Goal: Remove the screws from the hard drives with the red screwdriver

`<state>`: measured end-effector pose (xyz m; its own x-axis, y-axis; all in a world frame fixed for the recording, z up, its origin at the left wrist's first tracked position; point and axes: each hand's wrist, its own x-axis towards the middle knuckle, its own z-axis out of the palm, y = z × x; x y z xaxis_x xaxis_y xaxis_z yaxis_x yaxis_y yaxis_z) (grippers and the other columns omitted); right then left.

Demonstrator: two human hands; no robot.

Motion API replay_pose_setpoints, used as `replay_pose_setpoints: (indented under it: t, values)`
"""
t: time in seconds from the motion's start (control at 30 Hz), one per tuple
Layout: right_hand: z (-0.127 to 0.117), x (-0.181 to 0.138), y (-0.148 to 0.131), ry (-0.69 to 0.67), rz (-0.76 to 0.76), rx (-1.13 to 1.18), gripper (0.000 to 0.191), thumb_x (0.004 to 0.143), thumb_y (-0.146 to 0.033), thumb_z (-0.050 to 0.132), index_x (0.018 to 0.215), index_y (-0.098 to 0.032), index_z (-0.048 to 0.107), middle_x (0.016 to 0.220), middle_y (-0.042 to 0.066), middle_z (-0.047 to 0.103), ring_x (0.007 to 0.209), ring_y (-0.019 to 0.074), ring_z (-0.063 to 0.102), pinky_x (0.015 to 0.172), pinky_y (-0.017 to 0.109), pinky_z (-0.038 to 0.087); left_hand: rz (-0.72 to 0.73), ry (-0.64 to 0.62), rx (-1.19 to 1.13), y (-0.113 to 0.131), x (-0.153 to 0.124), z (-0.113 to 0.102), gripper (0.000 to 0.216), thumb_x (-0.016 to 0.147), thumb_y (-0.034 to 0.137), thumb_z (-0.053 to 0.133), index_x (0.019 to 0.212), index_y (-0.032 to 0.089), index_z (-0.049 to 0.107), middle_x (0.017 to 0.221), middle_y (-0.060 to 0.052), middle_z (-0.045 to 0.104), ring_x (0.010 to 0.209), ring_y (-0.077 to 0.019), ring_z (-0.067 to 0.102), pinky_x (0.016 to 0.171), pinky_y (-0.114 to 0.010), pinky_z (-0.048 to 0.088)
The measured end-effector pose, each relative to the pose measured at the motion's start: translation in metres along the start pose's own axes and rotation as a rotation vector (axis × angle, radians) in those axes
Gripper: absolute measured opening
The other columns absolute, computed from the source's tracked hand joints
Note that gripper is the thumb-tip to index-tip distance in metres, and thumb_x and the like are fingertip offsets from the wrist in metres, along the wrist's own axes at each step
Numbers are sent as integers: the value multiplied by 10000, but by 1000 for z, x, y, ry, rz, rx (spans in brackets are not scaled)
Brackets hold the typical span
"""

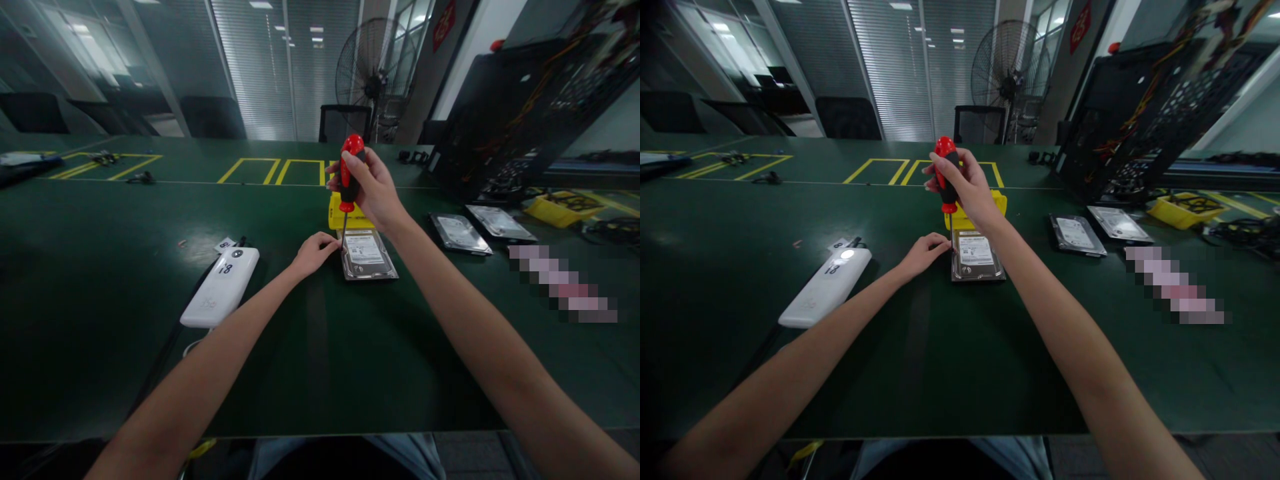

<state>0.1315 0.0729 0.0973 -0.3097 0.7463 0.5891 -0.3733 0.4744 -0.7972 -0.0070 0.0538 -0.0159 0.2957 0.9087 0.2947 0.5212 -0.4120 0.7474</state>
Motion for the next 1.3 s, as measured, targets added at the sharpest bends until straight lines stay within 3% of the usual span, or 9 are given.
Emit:
replay_pose_setpoints:
  t: [0.23,0.5,0.77,0.97,1.3]
  values:
    - [2,-1,-1,66,-12,-115,449,710,-546,667,1030,-302,470,740,-46,563,565,99,519,619,275,509,-19,-6,16,5,-1,-2,252,901,319,505,817,167,688,949,-59,655,958,-195,595,868,-345,453]
    - [3,-1,-2,-9,3,-93,507,818,-633,459,1200,-299,466,801,-2,559,633,123,537,606,274,498,-34,-3,10,3,0,-1,219,895,283,515,831,167,690,957,-56,653,950,-184,598,865,-332,456]
    - [2,-1,0,22,11,-60,428,758,-561,605,1083,-306,493,894,0,589,690,130,573,634,297,521,-12,-2,4,4,-1,-1,230,897,280,511,820,168,697,939,-53,660,958,-187,598,872,-326,449]
    - [-2,1,3,58,-56,-95,479,695,-524,692,1053,-309,457,886,-13,584,721,126,575,666,296,525,-27,-2,12,6,-2,-3,230,899,294,510,823,170,689,958,-57,652,952,-190,599,851,-329,450]
    - [2,-3,-2,28,-98,-196,511,759,-542,615,1185,-363,397,838,-21,554,662,130,554,664,316,508,-35,-4,8,6,-2,-3,230,898,303,515,816,168,682,960,-54,652,959,-189,596,863,-328,447]
